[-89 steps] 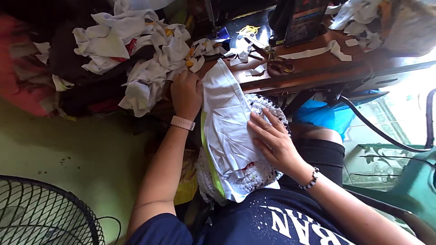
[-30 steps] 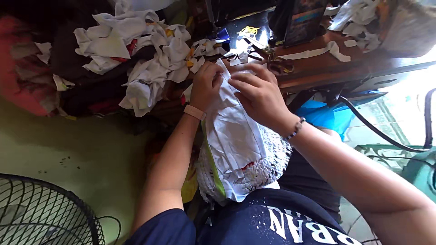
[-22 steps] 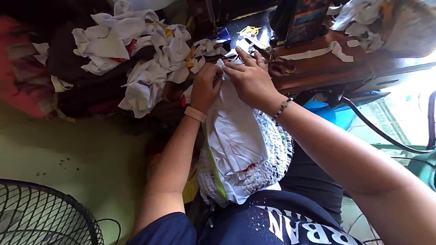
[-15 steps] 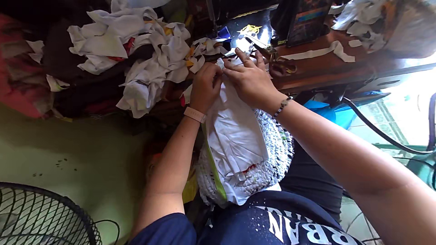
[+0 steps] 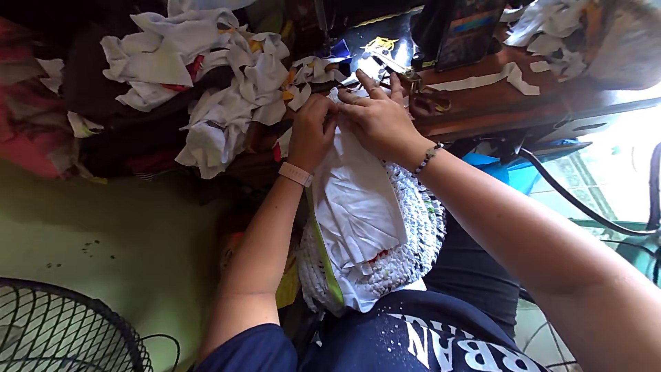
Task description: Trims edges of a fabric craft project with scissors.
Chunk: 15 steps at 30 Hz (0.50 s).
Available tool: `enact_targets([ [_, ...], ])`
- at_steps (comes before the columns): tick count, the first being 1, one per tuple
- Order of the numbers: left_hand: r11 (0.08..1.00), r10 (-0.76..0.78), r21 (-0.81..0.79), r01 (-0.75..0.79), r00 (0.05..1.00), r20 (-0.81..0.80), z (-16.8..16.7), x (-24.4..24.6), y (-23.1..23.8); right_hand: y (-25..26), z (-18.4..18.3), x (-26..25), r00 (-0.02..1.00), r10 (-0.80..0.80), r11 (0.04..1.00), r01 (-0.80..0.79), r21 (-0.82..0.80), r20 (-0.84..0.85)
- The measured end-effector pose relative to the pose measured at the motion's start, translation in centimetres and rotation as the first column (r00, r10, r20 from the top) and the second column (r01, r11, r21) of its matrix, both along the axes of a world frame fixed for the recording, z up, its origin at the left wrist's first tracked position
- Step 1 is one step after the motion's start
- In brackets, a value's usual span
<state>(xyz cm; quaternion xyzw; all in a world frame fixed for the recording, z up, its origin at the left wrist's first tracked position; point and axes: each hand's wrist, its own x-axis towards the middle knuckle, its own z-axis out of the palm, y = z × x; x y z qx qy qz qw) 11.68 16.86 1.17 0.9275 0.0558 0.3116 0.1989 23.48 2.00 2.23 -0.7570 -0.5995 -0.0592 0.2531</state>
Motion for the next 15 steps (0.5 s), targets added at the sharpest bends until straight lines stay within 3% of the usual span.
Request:
enact_targets([
  [15,1.0,-0.022,-0.002,0.022,1.0,0.008,-0.1,0.0,0.3,-0.6,-0.1,1.1,1.0,-0.008,0.999,0.007,-0.044,-0.021],
])
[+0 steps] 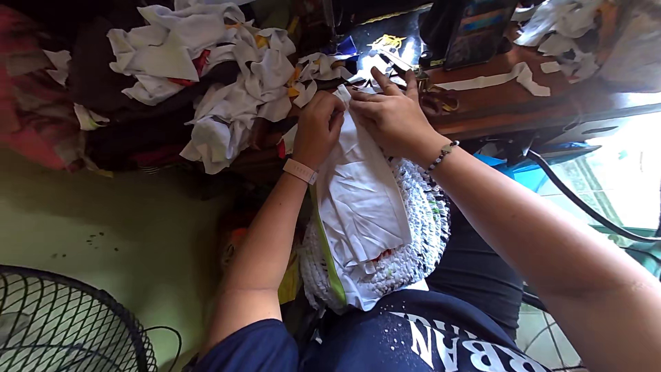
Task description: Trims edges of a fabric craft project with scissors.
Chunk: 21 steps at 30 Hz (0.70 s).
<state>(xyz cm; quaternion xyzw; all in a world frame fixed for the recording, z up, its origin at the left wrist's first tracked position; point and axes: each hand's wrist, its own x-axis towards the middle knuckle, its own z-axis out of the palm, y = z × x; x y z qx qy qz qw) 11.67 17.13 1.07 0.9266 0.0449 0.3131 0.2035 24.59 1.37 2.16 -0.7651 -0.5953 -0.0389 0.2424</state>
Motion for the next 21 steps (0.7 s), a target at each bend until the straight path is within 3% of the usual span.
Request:
enact_targets([
  [7,1.0,-0.018,-0.019,0.017,0.999,-0.039,0.4,-0.1,0.1,-1.4,0.1,0.0,0.999,-0.02,0.983,0.025,0.182,-0.029],
  [21,1.0,0.002,0.008,-0.002,0.999,-0.044,0.2,0.0,0.0,1.7,0.5,0.0,1.0,0.006,0.999,-0.007,-0.047,-0.025],
])
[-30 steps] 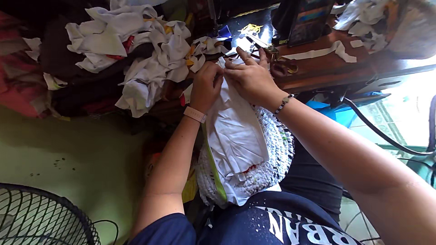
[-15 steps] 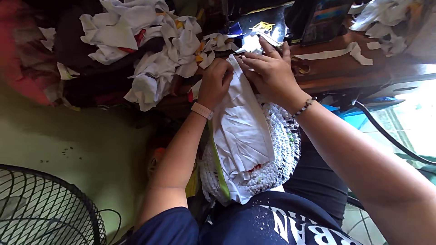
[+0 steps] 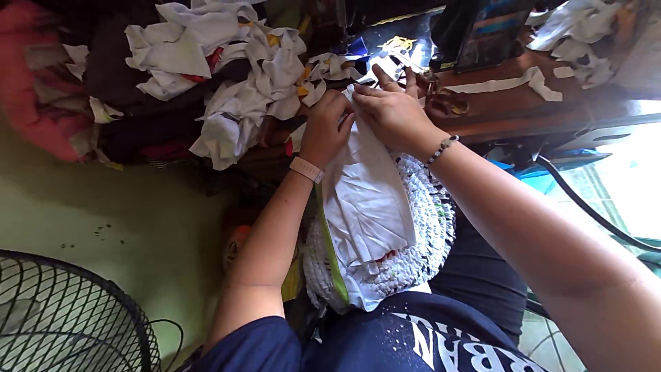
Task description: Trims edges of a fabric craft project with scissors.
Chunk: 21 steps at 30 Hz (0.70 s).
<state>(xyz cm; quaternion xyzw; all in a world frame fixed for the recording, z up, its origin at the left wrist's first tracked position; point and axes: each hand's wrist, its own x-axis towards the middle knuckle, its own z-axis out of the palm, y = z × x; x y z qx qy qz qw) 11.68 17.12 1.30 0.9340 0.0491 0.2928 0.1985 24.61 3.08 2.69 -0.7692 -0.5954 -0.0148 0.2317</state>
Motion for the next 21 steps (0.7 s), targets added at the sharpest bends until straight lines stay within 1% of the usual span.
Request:
enact_targets([
  [4,1.0,-0.014,0.016,0.014,1.0,-0.005,-0.21,0.09,0.14,-0.17,-0.3,0.26,0.999,0.023,1.0,-0.023,-0.002,0.024],
  [9,0.999,-0.024,0.033,0.024,1.0,0.001,-0.21,0.19,0.17,-0.3,-0.32,0.31,0.999,0.041,0.999,-0.041,-0.005,0.004],
  [15,1.0,-0.015,0.004,0.016,0.999,-0.035,0.18,0.14,0.0,-0.52,-0.42,0.65,0.996,0.09,0.996,-0.089,0.017,-0.022],
  [21,1.0,-0.009,0.008,0.009,0.999,-0.042,0.18,0.17,0.02,-0.63,-0.57,0.69,0.995,0.097,0.995,-0.097,0.03,-0.017],
])
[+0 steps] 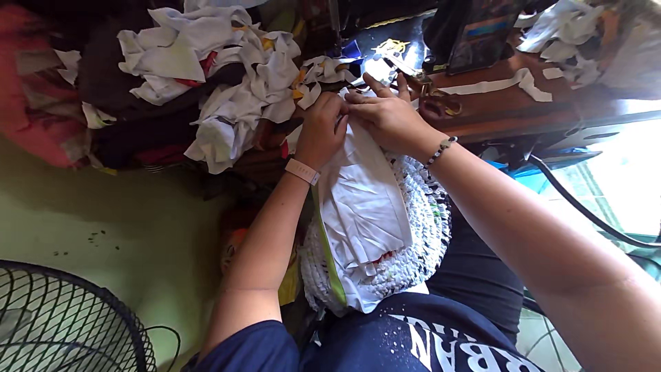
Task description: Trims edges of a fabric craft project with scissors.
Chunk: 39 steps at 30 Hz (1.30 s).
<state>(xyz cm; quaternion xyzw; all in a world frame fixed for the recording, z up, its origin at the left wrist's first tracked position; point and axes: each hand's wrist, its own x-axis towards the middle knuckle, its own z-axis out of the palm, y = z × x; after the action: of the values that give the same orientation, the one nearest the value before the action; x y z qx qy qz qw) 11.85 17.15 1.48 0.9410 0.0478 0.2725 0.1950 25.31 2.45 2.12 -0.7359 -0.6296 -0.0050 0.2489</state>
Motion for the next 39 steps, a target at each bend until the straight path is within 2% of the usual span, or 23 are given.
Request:
enact_targets([
  [13,1.0,0.001,0.017,-0.002,1.0,0.027,-0.28,-0.1,0.07,0.05,-0.41,-0.08,0.999,-0.038,0.999,0.038,0.039,0.011],
  [18,0.996,0.01,-0.094,-0.007,0.999,0.035,-0.01,-0.24,0.23,-0.14,-0.81,0.09,0.999,-0.042,0.989,0.046,0.142,-0.029],
  [23,0.988,0.031,-0.154,-0.024,0.999,0.045,0.1,-0.27,0.39,-0.11,-0.85,0.07,0.998,-0.052,0.989,0.057,0.14,-0.039],
  [32,0.995,0.034,-0.092,-0.032,0.999,0.014,0.08,-0.14,0.32,-0.15,-0.55,0.05,1.0,-0.03,0.997,0.031,0.065,-0.003],
  [39,0.999,0.023,-0.024,-0.023,1.0,-0.013,0.22,0.1,0.17,-0.33,-0.44,0.3,0.999,-0.001,0.996,0.004,0.085,-0.034],
])
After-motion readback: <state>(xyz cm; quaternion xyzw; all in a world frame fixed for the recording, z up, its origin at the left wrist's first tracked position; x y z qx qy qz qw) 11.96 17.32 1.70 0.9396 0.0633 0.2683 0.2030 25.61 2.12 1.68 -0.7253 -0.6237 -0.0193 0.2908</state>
